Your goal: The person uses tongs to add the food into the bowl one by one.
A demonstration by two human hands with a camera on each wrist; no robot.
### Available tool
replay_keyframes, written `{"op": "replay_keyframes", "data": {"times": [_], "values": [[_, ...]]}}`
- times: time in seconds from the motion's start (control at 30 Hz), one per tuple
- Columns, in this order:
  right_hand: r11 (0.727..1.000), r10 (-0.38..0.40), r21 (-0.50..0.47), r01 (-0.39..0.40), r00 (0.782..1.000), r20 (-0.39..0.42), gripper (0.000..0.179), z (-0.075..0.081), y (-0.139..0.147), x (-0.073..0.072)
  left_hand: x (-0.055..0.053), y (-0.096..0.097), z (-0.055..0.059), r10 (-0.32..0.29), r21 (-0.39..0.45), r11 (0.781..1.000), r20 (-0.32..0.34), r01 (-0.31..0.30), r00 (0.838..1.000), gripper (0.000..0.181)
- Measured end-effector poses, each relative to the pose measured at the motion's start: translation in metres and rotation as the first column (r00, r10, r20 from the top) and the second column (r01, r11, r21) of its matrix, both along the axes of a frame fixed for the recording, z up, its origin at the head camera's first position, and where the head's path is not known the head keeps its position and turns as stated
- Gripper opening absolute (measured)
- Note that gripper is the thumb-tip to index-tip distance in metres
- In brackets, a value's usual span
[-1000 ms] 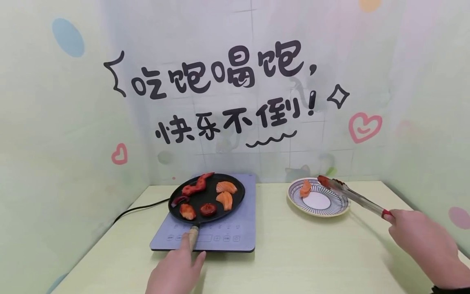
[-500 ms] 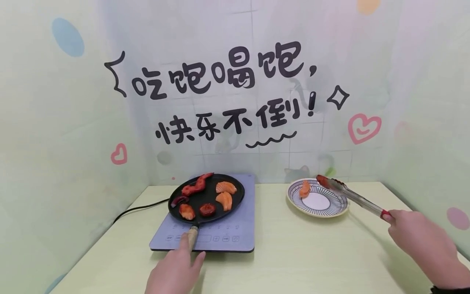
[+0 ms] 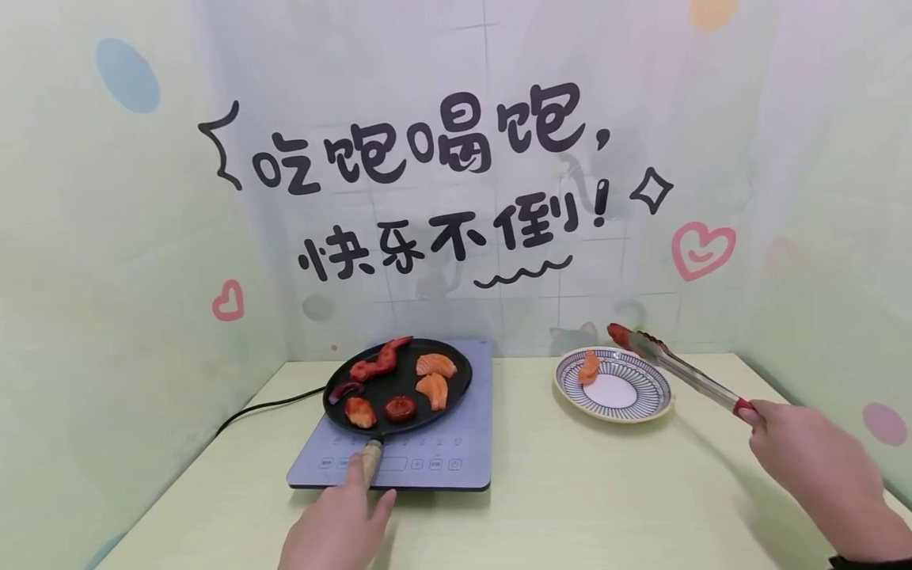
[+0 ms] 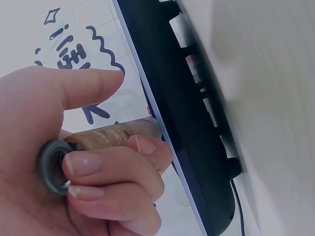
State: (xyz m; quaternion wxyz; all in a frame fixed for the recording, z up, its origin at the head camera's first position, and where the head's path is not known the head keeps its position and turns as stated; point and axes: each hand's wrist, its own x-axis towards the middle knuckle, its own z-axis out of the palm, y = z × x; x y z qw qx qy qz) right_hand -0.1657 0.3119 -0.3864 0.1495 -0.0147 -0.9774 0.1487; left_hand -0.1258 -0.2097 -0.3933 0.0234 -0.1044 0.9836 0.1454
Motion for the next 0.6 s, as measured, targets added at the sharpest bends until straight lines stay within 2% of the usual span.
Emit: {"op": "replay_keyframes", "data": {"times": [0.1, 0.27, 0.47, 0.6], "values": [[1.000, -0.005, 0.001, 0.005, 0.999, -0.049, 0.032, 0.001, -0.007, 0.001, -0.001, 0.000, 0.000, 0.003, 0.002, 1.000, 0.010, -0.003, 1.000, 0.088], [0.999, 0.029, 0.029, -0.025, 0.988, -0.153, 0.027, -0.001, -0.026, 0.001, -0.002, -0.001, -0.002, 0.015, 0.002, 1.000, 0.013, -0.015, 1.000, 0.088], [0.995, 0.095, 0.047, -0.088, 0.977, -0.191, 0.015, -0.004, -0.057, 0.007, -0.003, 0.000, -0.003, 0.023, 0.009, 1.000, 0.016, -0.023, 1.000, 0.088], [0.990, 0.138, 0.081, -0.119, 0.943, -0.302, 0.011, -0.010, -0.082, 0.012, -0.002, 0.000, -0.003, 0.012, 0.000, 1.000, 0.002, -0.012, 1.000, 0.088]]}}
